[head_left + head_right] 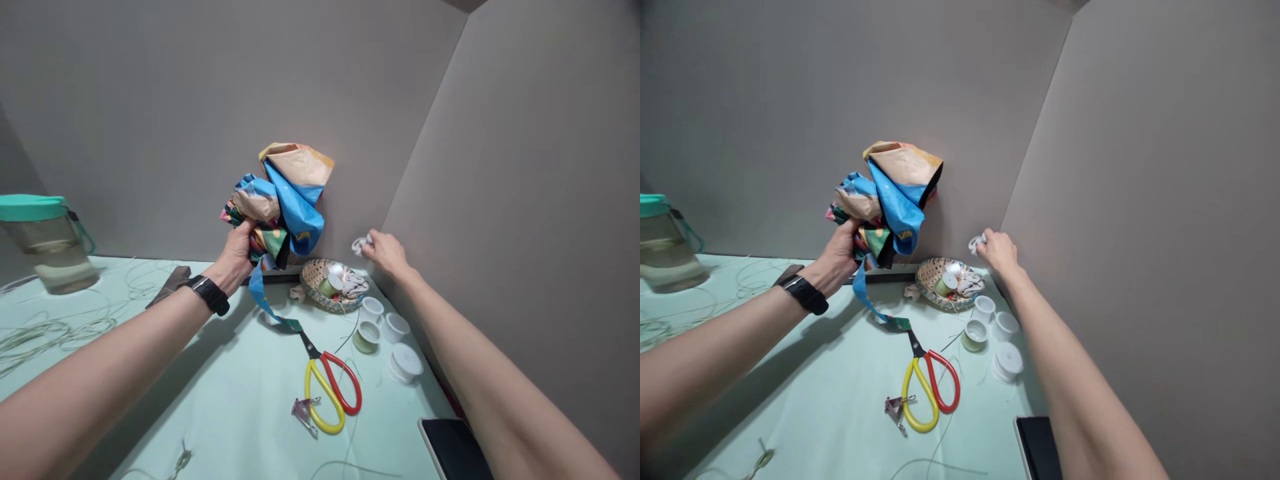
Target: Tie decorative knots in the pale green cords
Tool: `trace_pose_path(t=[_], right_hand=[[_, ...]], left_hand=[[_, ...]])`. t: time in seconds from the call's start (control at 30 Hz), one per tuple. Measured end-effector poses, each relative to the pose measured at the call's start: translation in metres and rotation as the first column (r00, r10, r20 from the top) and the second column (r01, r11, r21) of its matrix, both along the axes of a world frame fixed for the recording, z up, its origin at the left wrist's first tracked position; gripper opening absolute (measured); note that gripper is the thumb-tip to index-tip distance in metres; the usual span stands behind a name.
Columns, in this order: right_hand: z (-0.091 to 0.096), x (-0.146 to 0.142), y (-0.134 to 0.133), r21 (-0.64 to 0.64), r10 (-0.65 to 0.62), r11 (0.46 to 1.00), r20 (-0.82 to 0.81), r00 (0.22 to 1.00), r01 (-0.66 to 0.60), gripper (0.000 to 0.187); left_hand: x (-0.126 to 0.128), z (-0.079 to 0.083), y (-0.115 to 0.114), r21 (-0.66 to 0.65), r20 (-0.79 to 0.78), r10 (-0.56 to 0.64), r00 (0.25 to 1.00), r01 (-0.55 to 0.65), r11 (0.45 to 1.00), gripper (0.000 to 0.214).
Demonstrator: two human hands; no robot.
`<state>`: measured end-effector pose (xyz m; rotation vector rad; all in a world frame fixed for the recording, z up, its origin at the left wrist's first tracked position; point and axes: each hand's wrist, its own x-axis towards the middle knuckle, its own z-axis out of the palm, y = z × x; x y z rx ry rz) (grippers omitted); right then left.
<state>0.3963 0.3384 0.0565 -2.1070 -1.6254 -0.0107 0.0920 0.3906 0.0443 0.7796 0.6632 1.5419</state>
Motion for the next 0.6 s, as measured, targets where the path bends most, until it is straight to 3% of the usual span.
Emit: trace_pose_path(t=[0.13, 0.23, 0.3, 0.43, 0.53, 0.6], right_hand=[[0.04, 0.011, -0.002, 0.191, 0.042, 0.981, -0.148, 0.988, -0.013, 0.037], [0.049, 0.014, -0.011, 0.152, 0.103, 0.986, -0.194, 0.976, -0.074, 0.032], [0.039, 0.009, -0.019, 0.033, 0.136, 0.991, -0.196, 0.971, -0.132, 0.03], [0.002, -0.01, -0.026, -0.169, 0.17, 0.965, -0.171, 0.97, -0.199, 0.03], [-0.013, -0.017, -0.024, -0.164, 0.165, 0.968, -0.151, 0.975, -0.189, 0.029], [-0.01, -0.014, -0.021, -0.093, 0.152, 0.982, -0.149, 0.977, -0.166, 0.028]], left_hand=[[0.009, 0.006, 0.002, -0.005, -0.056, 0.011, 0.998, -0.011, 1.0, 0.032], [0.02, 0.01, 0.0, 0.005, -0.09, 0.007, 0.996, -0.007, 1.0, 0.033], [0.027, 0.012, -0.002, 0.017, -0.113, 0.005, 0.994, -0.003, 1.0, 0.032], [0.035, 0.012, -0.005, 0.044, -0.167, 0.012, 0.986, -0.004, 0.999, 0.03], [0.037, 0.011, -0.005, 0.068, -0.211, 0.02, 0.977, -0.005, 0.998, 0.031], [0.037, 0.012, -0.004, 0.092, -0.233, 0.027, 0.972, -0.006, 0.996, 0.031]])
